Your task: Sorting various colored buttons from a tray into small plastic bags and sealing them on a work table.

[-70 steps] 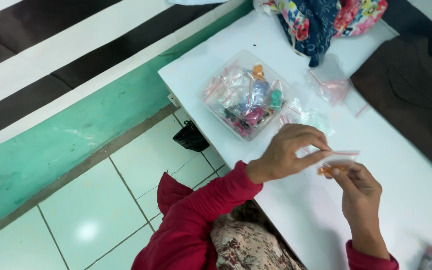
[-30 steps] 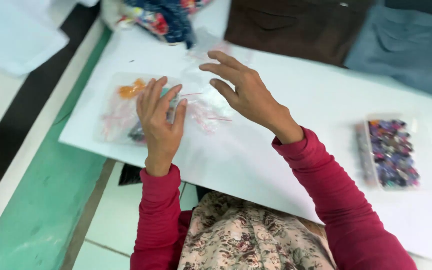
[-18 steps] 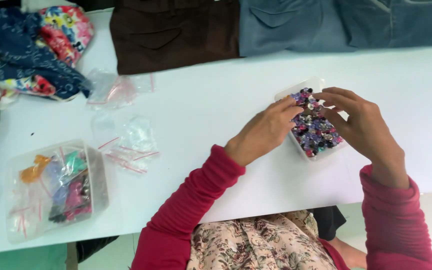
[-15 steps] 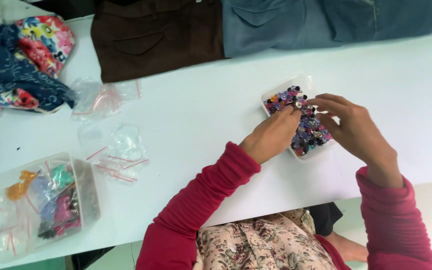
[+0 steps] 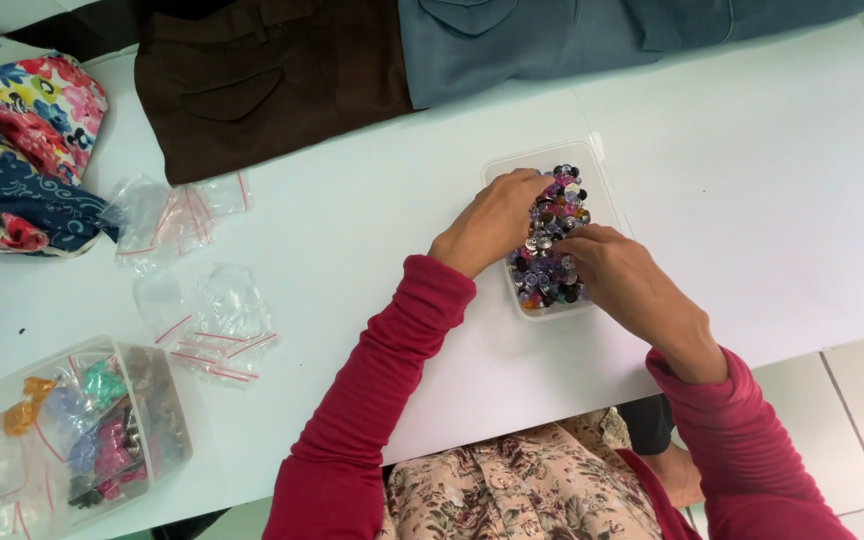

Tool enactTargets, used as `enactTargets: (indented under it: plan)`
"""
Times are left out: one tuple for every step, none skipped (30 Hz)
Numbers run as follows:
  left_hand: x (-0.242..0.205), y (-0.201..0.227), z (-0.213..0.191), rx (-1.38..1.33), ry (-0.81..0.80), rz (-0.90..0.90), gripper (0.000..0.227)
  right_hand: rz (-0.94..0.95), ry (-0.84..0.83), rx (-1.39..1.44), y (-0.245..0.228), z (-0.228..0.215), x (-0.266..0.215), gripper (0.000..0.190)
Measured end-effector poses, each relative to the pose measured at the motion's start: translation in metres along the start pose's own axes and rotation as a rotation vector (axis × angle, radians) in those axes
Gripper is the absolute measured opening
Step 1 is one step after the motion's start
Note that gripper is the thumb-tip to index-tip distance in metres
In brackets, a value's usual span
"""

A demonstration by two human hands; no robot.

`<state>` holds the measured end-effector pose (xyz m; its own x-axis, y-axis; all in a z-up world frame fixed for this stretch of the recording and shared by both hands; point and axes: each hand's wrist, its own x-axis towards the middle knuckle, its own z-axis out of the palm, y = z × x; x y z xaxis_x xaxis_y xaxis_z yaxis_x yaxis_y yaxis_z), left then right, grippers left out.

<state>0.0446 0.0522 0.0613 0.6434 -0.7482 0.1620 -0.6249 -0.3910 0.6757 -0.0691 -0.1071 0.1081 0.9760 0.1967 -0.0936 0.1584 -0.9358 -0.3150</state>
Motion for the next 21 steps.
enactTargets:
  plan:
    - [0.002,-0.001,0.001,0.002,0.000,-0.003,0.036,-0.003,-0.001,0.002,0.004,0.000,0.000,0.027]
    - [0.003,-0.001,0.003,0.039,0.045,0.006,0.030,0.001,0.042,-0.003,0.009,0.000,0.000,0.026]
    - [0.006,-0.001,0.005,0.075,0.090,0.018,0.024,0.007,0.087,-0.010,0.014,-0.001,0.000,0.026]
    - [0.011,-0.005,0.011,0.075,0.090,0.018,0.024,0.006,0.087,-0.009,0.018,-0.001,0.004,0.026]
    - [0.017,-0.009,0.018,0.177,0.129,0.035,0.018,0.005,0.116,-0.043,0.022,0.000,0.007,0.025]
    - [0.023,-0.013,0.026,0.279,0.168,0.053,0.013,0.004,0.144,-0.077,0.027,0.000,0.011,0.025]
    - [0.030,-0.020,0.036,0.280,0.169,0.055,0.013,0.004,0.147,-0.078,0.030,0.003,0.019,0.025]
    - [0.036,-0.028,0.046,0.397,0.192,0.056,0.011,-0.005,0.196,-0.099,0.033,0.007,0.026,0.023]
    - [0.040,-0.035,0.057,0.512,0.212,0.054,0.013,-0.014,0.241,-0.117,0.035,0.011,0.033,0.022]
    - [0.041,-0.036,0.060,0.512,0.211,0.052,0.013,-0.014,0.240,-0.115,0.039,0.022,0.039,0.022]
    - [0.042,-0.037,0.062,0.537,0.210,0.044,0.012,-0.020,0.228,-0.166,0.044,0.033,0.045,0.017]
    - [0.043,-0.039,0.065,0.561,0.208,0.037,0.010,-0.026,0.216,-0.216,0.048,0.044,0.052,0.012]
    - [0.041,-0.036,0.062,0.561,0.207,0.035,0.010,-0.027,0.215,-0.215,0.049,0.050,0.052,0.012]
    - [0.039,-0.032,0.059,0.579,0.195,0.045,0.010,-0.038,0.224,-0.253,0.049,0.057,0.052,0.012]
    - [0.035,-0.029,0.056,0.598,0.186,0.052,0.010,-0.052,0.231,-0.291,0.049,0.063,0.053,0.012]
    - [0.032,-0.029,0.056,0.599,0.187,0.046,0.010,-0.057,0.229,-0.290,0.051,0.067,0.052,0.012]
    - [0.029,-0.029,0.057,0.621,0.189,0.052,0.010,-0.052,0.224,-0.295,0.054,0.072,0.050,0.012]
    - [0.026,-0.029,0.058,0.643,0.191,0.057,0.010,-0.046,0.219,-0.300,0.056,0.075,0.049,0.012]
    - [0.024,-0.028,0.060,0.642,0.193,0.058,0.010,-0.047,0.220,-0.302,0.057,0.078,0.046,0.012]
    - [0.022,-0.027,0.062,0.653,0.194,0.056,0.012,-0.021,0.185,-0.298,0.058,0.080,0.043,0.012]
    - [0.019,-0.026,0.064,0.662,0.197,0.052,0.013,0.002,0.150,-0.295,0.058,0.082,0.040,0.013]
